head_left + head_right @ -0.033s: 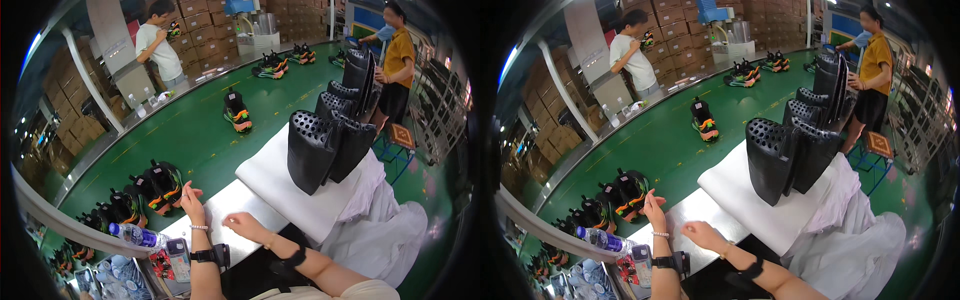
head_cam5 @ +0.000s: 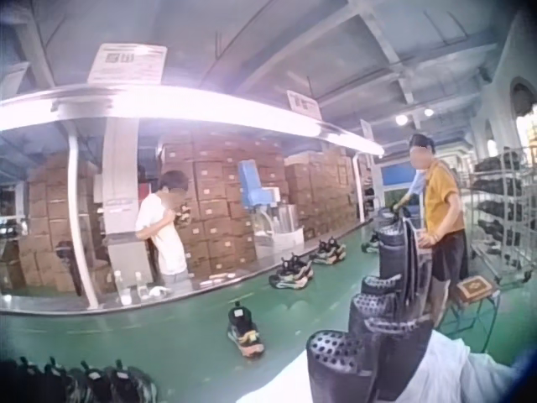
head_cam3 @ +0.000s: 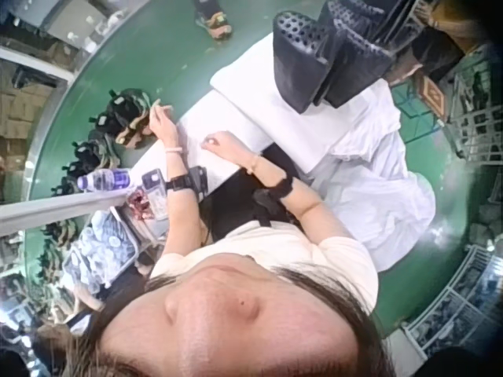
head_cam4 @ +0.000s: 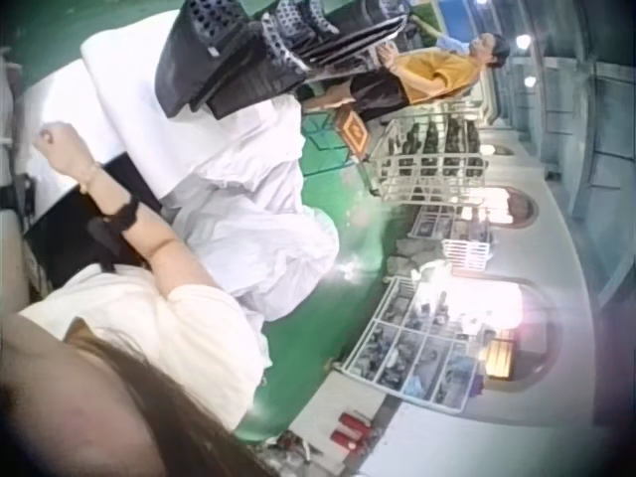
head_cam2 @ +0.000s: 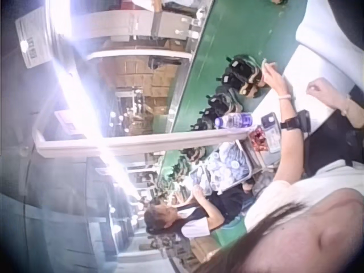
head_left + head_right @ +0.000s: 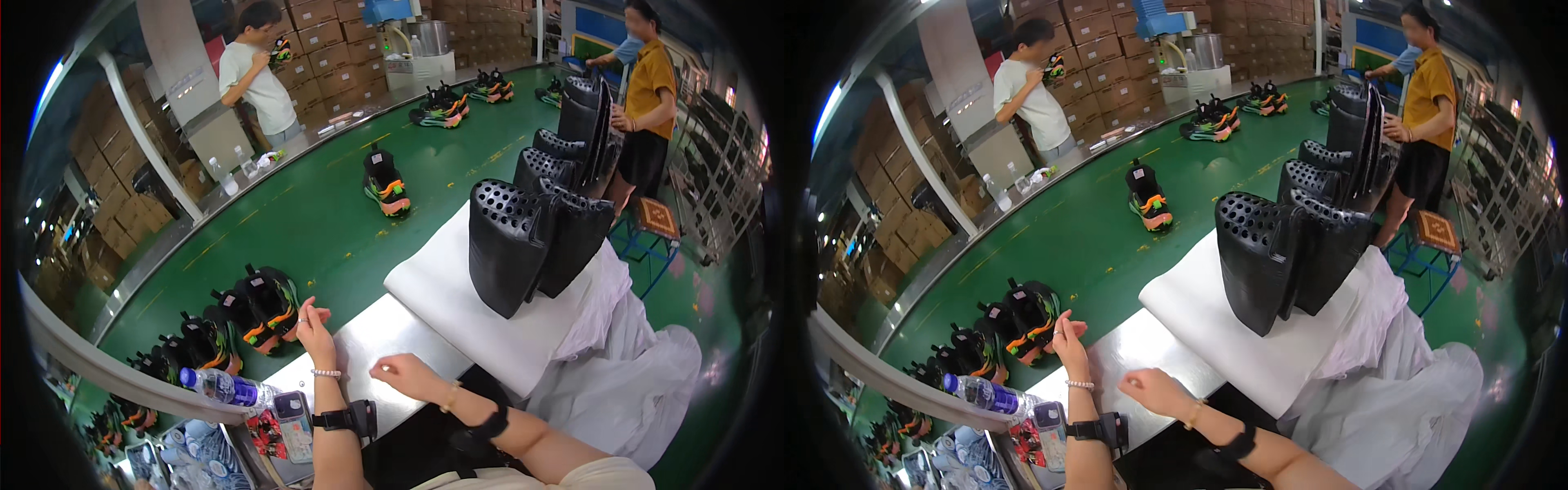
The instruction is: The recorder is assembling and inspecting shoe components on a factory production line.
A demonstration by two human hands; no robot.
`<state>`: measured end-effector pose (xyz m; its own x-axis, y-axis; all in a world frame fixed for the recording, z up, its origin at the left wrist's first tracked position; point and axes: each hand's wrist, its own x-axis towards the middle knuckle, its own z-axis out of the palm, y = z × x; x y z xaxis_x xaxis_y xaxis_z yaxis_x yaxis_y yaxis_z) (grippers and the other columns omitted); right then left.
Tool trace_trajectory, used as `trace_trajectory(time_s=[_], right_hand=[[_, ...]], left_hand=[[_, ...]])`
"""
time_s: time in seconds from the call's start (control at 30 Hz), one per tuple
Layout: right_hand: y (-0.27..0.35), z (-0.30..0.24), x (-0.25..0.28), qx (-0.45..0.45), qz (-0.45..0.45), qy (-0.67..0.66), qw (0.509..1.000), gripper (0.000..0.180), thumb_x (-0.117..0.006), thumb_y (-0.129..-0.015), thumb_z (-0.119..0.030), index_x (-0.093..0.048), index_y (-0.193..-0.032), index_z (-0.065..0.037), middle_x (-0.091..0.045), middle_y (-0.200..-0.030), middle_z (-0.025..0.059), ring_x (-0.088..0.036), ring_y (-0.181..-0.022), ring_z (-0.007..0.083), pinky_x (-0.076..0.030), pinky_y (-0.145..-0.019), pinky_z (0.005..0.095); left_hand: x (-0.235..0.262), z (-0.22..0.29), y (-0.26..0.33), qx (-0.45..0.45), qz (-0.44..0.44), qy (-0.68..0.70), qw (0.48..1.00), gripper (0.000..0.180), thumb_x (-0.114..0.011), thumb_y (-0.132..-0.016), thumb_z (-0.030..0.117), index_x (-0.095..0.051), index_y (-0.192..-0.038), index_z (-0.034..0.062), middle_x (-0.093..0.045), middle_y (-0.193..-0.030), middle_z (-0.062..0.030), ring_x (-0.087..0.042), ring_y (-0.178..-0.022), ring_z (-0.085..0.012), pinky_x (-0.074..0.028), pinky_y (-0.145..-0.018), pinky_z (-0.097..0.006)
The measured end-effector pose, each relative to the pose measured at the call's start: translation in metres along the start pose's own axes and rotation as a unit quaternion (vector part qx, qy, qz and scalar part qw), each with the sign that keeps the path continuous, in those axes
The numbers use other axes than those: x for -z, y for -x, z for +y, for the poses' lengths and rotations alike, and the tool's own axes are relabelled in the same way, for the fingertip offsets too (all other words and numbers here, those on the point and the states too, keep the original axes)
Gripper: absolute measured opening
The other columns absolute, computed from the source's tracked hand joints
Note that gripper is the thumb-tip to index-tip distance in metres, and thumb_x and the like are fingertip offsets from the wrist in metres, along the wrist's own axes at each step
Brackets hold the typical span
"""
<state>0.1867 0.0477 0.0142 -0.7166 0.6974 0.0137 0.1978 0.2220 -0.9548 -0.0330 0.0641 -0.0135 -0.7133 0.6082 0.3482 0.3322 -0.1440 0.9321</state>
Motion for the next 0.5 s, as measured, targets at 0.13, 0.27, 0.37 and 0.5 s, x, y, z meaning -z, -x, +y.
trace_trajectory(time_s=[0.13,0.27,0.37,0.5], right_hand=[[0.034,0.031,0.02,-0.035,0.008,0.019,0.999,0.03,-0.055,-0.091,-0.036,-0.066,-0.093,-0.008,-0.058,-0.059,0.0113,-0.054,-0.05,0.0241,-0.041,-0.052,0.0339],[0.042,0.028,0.028,-0.028,0.004,-0.018,0.999,0.028,-0.054,-0.091,-0.036,-0.065,-0.099,-0.011,-0.061,-0.062,0.0098,-0.058,-0.054,0.0268,-0.044,-0.053,0.0348],[0.043,0.039,0.019,0.007,-0.003,-0.009,1.0,0.029,-0.053,-0.09,-0.037,-0.064,-0.1,-0.012,-0.063,-0.066,0.0099,-0.062,-0.06,0.0286,-0.048,-0.057,0.0368],[0.045,0.046,0.018,0.045,0.004,0.002,0.999,0.026,-0.055,-0.09,-0.036,-0.064,-0.099,-0.013,-0.063,-0.065,0.0081,-0.062,-0.058,0.0271,-0.047,-0.055,0.0352]], left_hand=[[-0.042,0.022,-0.012,-0.021,-0.105,0.016,0.994,0.027,-0.052,-0.095,0.011,-0.054,-0.118,-0.003,-0.061,-0.112,-0.0128,-0.058,-0.106,-0.0182,-0.048,-0.088,-0.03],[-0.121,0.059,-0.06,-0.167,-0.205,-0.156,0.952,0.039,-0.06,-0.088,0.014,-0.051,-0.123,-0.0003,-0.057,-0.122,-0.0193,-0.056,-0.113,-0.028,-0.045,-0.095,-0.036],[-0.173,0.059,-0.115,-0.247,-0.215,-0.243,0.913,0.048,-0.064,-0.085,0.016,-0.047,-0.128,0.0017,-0.055,-0.124,-0.0225,-0.054,-0.116,-0.0316,-0.043,-0.098,-0.038],[-0.245,0.053,-0.165,-0.23,-0.258,-0.374,0.86,0.062,-0.068,-0.079,0.025,-0.044,-0.131,0.0011,-0.055,-0.123,-0.0227,-0.052,-0.116,-0.0347,-0.043,-0.098,-0.04]])
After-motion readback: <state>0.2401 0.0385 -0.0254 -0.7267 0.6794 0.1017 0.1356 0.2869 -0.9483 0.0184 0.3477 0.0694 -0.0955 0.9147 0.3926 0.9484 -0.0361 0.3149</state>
